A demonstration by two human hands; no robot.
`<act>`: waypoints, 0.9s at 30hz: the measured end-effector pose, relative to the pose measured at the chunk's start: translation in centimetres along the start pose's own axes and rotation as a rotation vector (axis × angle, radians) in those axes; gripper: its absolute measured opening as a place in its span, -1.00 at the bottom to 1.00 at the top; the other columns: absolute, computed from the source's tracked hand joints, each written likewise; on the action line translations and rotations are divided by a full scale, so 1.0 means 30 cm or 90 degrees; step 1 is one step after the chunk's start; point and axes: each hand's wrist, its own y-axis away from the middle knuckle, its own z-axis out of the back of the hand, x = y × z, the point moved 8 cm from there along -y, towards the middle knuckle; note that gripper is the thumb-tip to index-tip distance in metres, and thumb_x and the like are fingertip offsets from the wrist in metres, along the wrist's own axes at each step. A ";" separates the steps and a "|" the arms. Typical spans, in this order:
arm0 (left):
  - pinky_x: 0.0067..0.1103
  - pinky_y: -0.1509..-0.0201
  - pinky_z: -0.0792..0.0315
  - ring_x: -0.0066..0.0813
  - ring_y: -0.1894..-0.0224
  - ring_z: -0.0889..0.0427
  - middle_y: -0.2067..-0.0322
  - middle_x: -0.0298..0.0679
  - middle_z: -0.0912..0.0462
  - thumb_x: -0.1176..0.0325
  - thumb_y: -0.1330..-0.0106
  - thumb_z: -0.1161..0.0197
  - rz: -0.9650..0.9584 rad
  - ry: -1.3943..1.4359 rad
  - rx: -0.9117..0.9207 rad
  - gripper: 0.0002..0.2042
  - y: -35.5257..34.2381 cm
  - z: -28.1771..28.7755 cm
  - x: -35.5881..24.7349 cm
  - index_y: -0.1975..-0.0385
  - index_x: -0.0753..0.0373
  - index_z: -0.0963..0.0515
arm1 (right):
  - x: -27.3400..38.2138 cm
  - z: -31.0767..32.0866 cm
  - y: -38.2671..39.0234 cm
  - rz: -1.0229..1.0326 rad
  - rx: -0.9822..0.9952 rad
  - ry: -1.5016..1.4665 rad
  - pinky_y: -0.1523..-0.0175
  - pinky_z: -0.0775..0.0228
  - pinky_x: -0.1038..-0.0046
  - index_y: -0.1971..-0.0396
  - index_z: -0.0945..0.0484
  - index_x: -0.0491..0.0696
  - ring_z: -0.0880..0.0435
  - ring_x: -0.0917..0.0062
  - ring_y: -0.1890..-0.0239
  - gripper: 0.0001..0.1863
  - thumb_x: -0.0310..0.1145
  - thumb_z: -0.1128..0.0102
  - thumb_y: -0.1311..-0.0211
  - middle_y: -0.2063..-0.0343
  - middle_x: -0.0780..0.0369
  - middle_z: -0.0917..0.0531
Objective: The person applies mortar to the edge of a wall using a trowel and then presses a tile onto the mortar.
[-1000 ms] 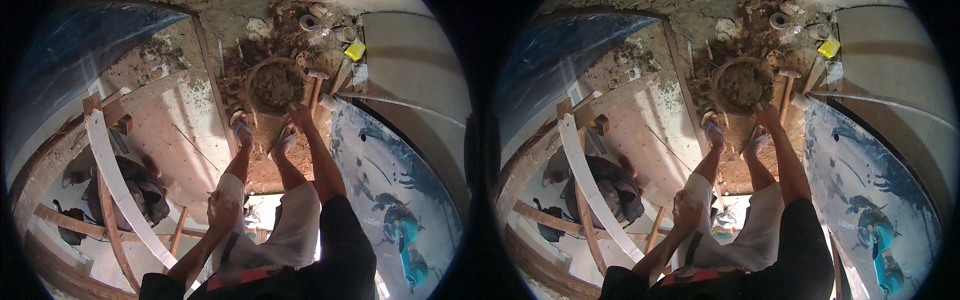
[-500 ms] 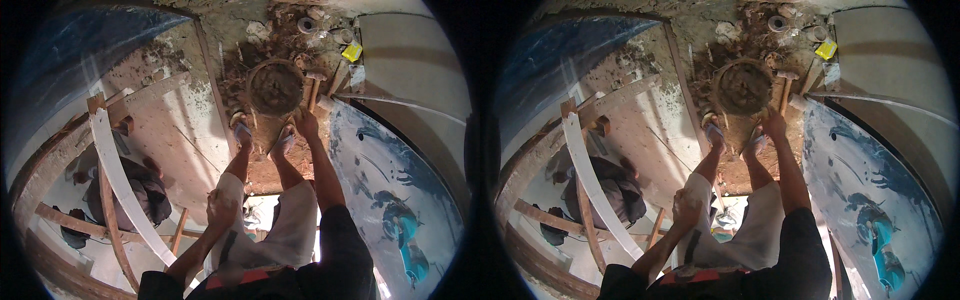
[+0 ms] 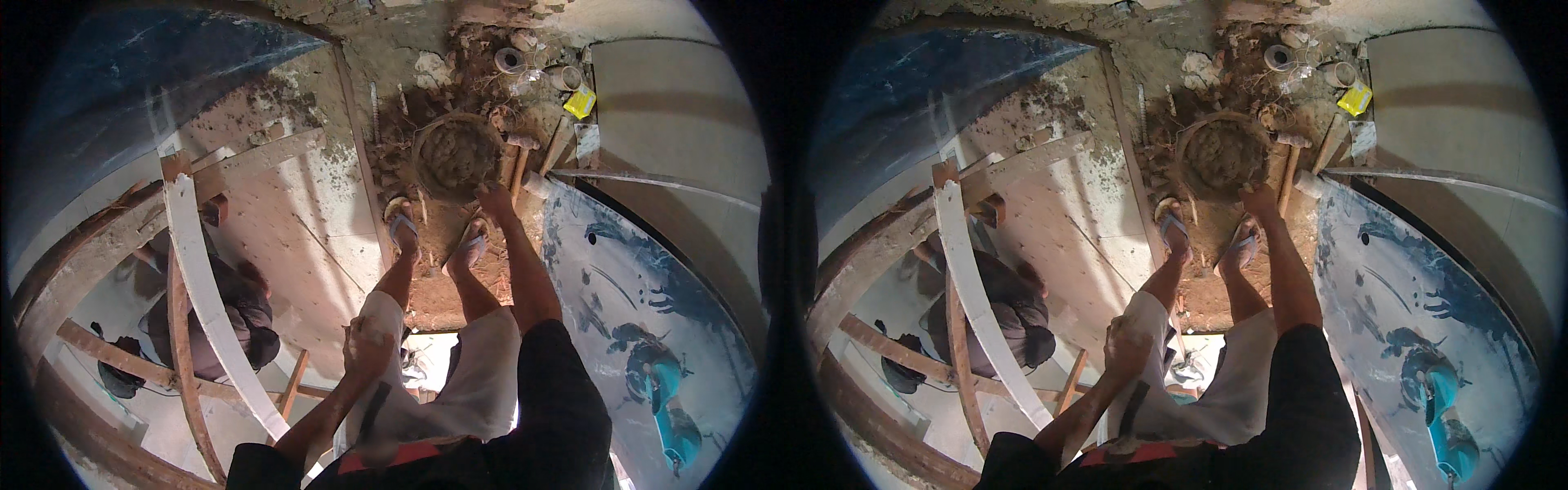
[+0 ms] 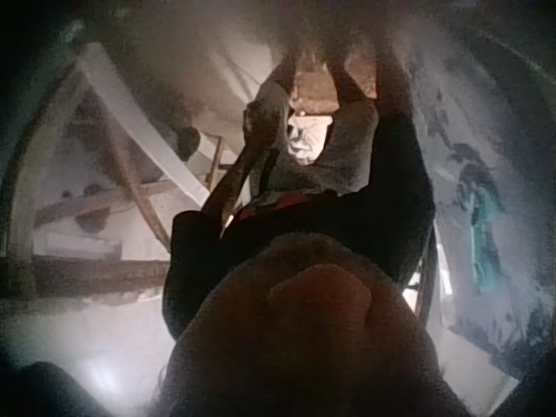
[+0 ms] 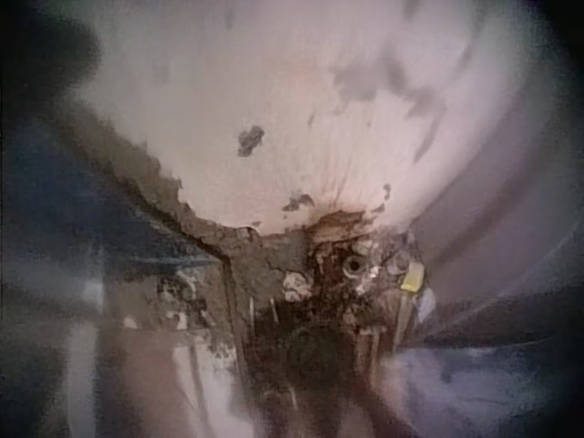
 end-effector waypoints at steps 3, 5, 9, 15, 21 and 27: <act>-0.14 -0.35 -0.32 0.08 -0.18 -0.45 -0.10 0.11 -0.48 0.16 -0.24 -0.27 -0.002 0.000 0.053 -0.48 -0.009 0.026 -0.048 -0.10 0.41 -0.46 | -0.116 0.012 0.009 -0.080 0.075 -0.098 0.44 -0.54 0.31 -0.18 -0.55 -0.12 -0.65 0.40 0.57 -0.43 -0.11 -0.34 -0.26 0.55 0.12 -0.67; -0.13 -0.31 -0.35 0.08 -0.16 -0.46 -0.08 0.12 -0.49 0.14 -0.26 -0.23 -0.005 0.013 0.041 -0.52 0.004 0.005 -0.003 -0.07 0.36 -0.50 | -0.054 0.030 0.077 -0.137 0.098 -0.194 0.55 -0.46 0.39 -0.14 -0.57 -0.11 -0.56 0.55 0.66 -0.49 -0.15 -0.35 -0.27 0.63 0.21 -0.62; -0.16 -0.22 -0.42 0.07 -0.11 -0.49 -0.02 0.09 -0.53 0.12 -0.26 -0.24 -0.211 -0.153 0.036 -0.53 0.024 -0.052 -0.027 -0.05 0.34 -0.52 | 0.007 0.249 0.228 -0.045 0.066 -0.285 0.41 -0.52 0.32 -0.06 -0.58 -0.13 -0.64 0.38 0.57 -0.48 -0.12 -0.41 -0.19 0.58 0.18 -0.66; -0.21 -0.14 -0.49 0.04 -0.06 -0.54 0.03 0.05 -0.57 0.09 -0.25 -0.28 -0.042 0.128 -0.100 -0.52 0.049 0.059 0.034 -0.04 0.33 -0.54 | 0.450 0.636 0.604 0.125 0.031 0.065 -0.19 -0.47 0.18 -0.16 -0.53 -0.11 -0.62 0.05 -0.11 -0.30 -0.03 -0.48 -0.07 -0.03 -0.04 -0.66; -0.17 -0.17 -0.43 0.08 -0.09 -0.53 0.06 0.11 -0.59 0.18 -0.20 -0.37 -0.171 0.226 -0.435 -0.60 0.009 0.972 -0.264 0.06 0.31 -0.60 | 0.704 1.037 0.919 0.205 -0.089 0.032 -0.04 -0.52 0.14 -0.05 -0.59 -0.13 -0.68 0.04 0.04 -0.43 -0.12 -0.43 -0.09 0.07 -0.04 -0.69; -0.17 -0.23 -0.37 0.13 -0.11 -0.49 0.02 0.08 -0.57 0.36 -0.27 -0.29 -0.462 0.220 -1.009 -0.68 0.540 2.271 -0.583 0.03 0.35 -0.52 | 1.199 1.390 1.273 0.239 -0.080 0.139 -0.05 -0.52 0.14 -0.06 -0.61 -0.11 -0.69 0.06 0.03 -0.43 -0.15 -0.46 -0.03 0.09 -0.05 -0.71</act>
